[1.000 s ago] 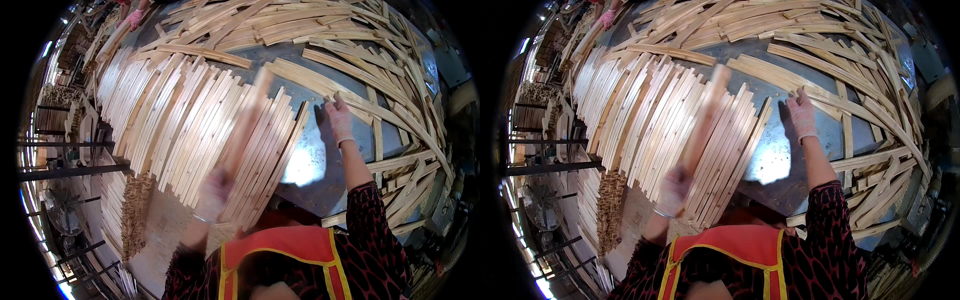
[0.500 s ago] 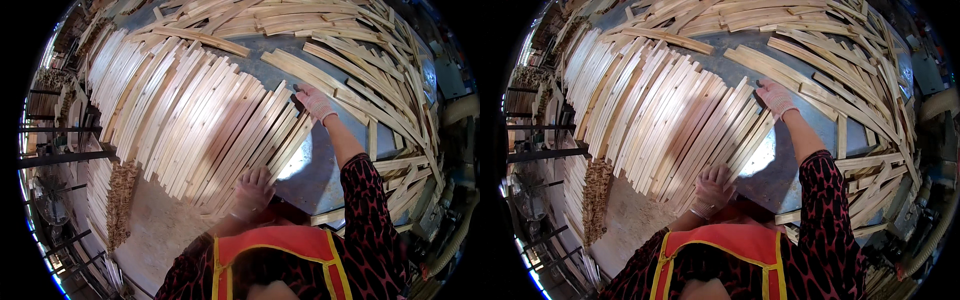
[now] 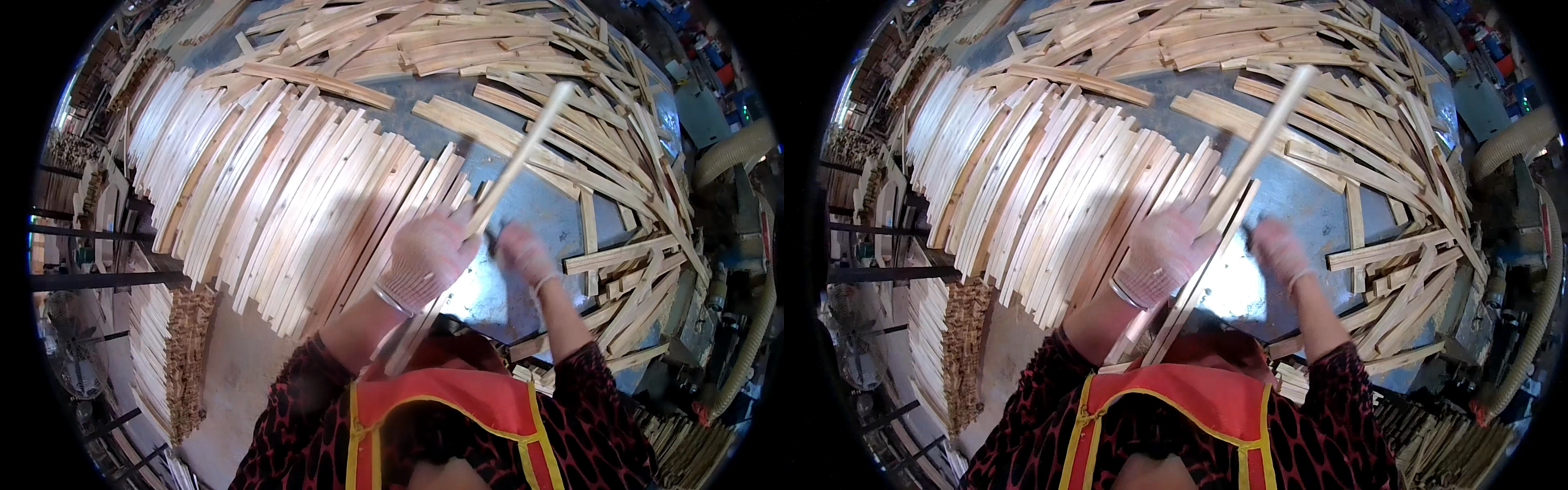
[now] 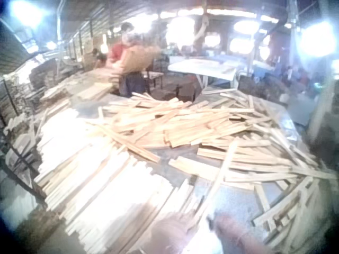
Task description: The person sorts thin wooden strips on a metal table in a workshop. They pick up individual strips from a disorganized pile, inspect them, and place them into a neat, vertical stack. The person occasionally gathers a bundle of sorted strips and moves them to a nearby rack.
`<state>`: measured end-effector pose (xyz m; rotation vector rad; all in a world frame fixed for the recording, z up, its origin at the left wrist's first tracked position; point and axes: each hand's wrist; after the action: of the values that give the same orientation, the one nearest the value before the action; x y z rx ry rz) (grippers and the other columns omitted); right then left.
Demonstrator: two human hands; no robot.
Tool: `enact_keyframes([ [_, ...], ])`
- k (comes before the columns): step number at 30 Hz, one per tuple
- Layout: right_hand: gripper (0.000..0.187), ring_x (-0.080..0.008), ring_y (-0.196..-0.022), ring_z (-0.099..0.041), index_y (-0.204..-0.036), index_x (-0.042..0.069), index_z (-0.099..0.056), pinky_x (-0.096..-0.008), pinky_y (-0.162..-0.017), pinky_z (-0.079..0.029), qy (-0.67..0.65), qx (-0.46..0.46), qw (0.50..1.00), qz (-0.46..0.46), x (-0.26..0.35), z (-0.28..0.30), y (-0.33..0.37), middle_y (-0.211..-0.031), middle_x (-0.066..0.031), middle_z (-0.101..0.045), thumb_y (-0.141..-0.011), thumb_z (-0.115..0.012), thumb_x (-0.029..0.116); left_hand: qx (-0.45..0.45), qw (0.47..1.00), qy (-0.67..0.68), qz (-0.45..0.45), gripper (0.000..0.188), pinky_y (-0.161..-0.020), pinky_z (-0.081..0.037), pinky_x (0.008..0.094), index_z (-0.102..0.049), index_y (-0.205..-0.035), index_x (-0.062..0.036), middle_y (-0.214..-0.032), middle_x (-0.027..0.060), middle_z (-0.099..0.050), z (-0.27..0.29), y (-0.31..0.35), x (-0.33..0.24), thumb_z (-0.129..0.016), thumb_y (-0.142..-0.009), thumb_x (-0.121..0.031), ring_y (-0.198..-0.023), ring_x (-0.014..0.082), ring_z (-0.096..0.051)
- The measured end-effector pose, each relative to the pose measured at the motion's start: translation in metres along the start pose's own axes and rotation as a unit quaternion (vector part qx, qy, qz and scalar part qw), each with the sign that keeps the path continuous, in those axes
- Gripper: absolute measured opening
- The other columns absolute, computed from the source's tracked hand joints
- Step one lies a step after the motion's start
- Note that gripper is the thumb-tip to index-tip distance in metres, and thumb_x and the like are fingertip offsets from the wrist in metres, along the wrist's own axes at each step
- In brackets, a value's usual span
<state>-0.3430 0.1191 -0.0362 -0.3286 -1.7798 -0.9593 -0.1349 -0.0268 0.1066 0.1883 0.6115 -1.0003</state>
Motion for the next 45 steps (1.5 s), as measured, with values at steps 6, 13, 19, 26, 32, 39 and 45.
enact_keyframes([
  [6,0.054,-0.0225,-0.111,-0.07,-0.148,0.006,-0.057,-0.0391,-0.095,-0.058,-0.108,0.206,0.964,-0.13,-0.054,-0.063,0.083,-0.13,-0.0103,-0.071,-0.107,-0.063,0.04,0.075,0.941,-0.26,-0.2,0.031,-0.084,-0.054,0.0358,-0.073,-0.123,-0.0224,-0.121,0.0044,-0.067,0.068,-0.01,-0.016,-0.064,-0.096,-0.034,-0.106,0.0214,-0.064],
  [13,0.069,-0.0335,-0.107,-0.07,-0.155,0.003,-0.044,-0.0479,-0.09,-0.064,-0.418,0.3,0.82,-0.251,-0.073,-0.135,0.152,-0.135,-0.0188,-0.065,-0.102,-0.073,0.035,-0.092,0.973,0.201,0.06,0.047,-0.101,-0.056,0.0462,-0.062,-0.145,-0.0143,-0.117,0.0127,-0.071,-0.053,0.063,0.173,-0.065,-0.098,-0.021,-0.103,0.0289,-0.07],
  [19,0.08,-0.0287,-0.115,-0.071,-0.156,-0.001,-0.044,-0.0429,-0.1,-0.061,-0.253,0.309,0.907,-0.136,-0.061,-0.206,0.174,-0.133,-0.0141,-0.067,-0.095,-0.083,0.034,0.024,0.755,0.581,0.305,0.054,-0.095,-0.057,0.0371,-0.06,-0.15,-0.0018,-0.12,0.0122,-0.072,0.011,0.085,0.154,-0.071,-0.098,-0.014,-0.105,0.0219,-0.07],
  [26,0.09,-0.0303,-0.135,-0.065,-0.163,-0.004,-0.037,-0.0334,-0.103,-0.058,-0.07,0.208,0.975,-0.035,-0.043,-0.164,0.112,-0.141,-0.0172,-0.068,-0.097,-0.082,0.038,0.003,0.926,0.202,0.318,0.048,-0.077,-0.059,0.0352,-0.064,-0.143,0.0021,-0.11,0.0155,-0.075,0.106,0.113,0.199,-0.064,-0.096,-0.012,-0.09,0.0215,-0.071],
  [32,0.093,-0.0453,-0.145,-0.053,-0.17,0.013,-0.031,-0.0504,-0.123,-0.039,0.554,0.062,0.81,0.183,0.048,-0.167,-0.039,-0.159,-0.0258,-0.053,-0.096,-0.074,0.048,0.069,0.948,-0.298,0.084,0.042,-0.087,-0.056,0.0381,-0.062,-0.141,-0.0101,-0.109,0.0108,-0.07,0.073,0.112,0.211,-0.062,-0.099,-0.016,-0.101,0.0246,-0.065],
  [39,0.095,-0.0388,-0.139,-0.06,-0.167,0.011,-0.038,-0.0471,-0.124,-0.034,0.612,0.003,0.762,0.212,0.065,-0.191,-0.117,-0.146,-0.0247,-0.064,-0.093,-0.071,0.062,0.118,0.961,-0.23,0.101,0.039,-0.085,-0.06,0.0435,-0.052,-0.131,-0.003,-0.108,0.0131,-0.065,-0.045,0.087,0.153,-0.062,-0.1,-0.025,-0.099,0.0323,-0.07],
  [45,0.079,-0.0149,-0.106,-0.064,-0.169,-0.003,-0.029,-0.0332,-0.1,-0.052,0.117,0.022,0.956,0.266,0.057,-0.124,-0.055,-0.121,-0.0097,-0.07,-0.105,-0.066,0.026,0.135,0.961,-0.079,0.227,0.04,-0.092,-0.059,0.0477,-0.06,-0.13,-0.0037,-0.118,0.0169,-0.071,-0.036,0.043,0.141,-0.065,-0.1,-0.029,-0.107,0.033,-0.072],
])
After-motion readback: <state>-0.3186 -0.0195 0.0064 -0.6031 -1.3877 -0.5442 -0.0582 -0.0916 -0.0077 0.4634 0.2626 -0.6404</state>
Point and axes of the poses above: each hand's wrist, its own y-axis away from the middle knuckle, its own z-axis out of the back of the hand, x = y × z
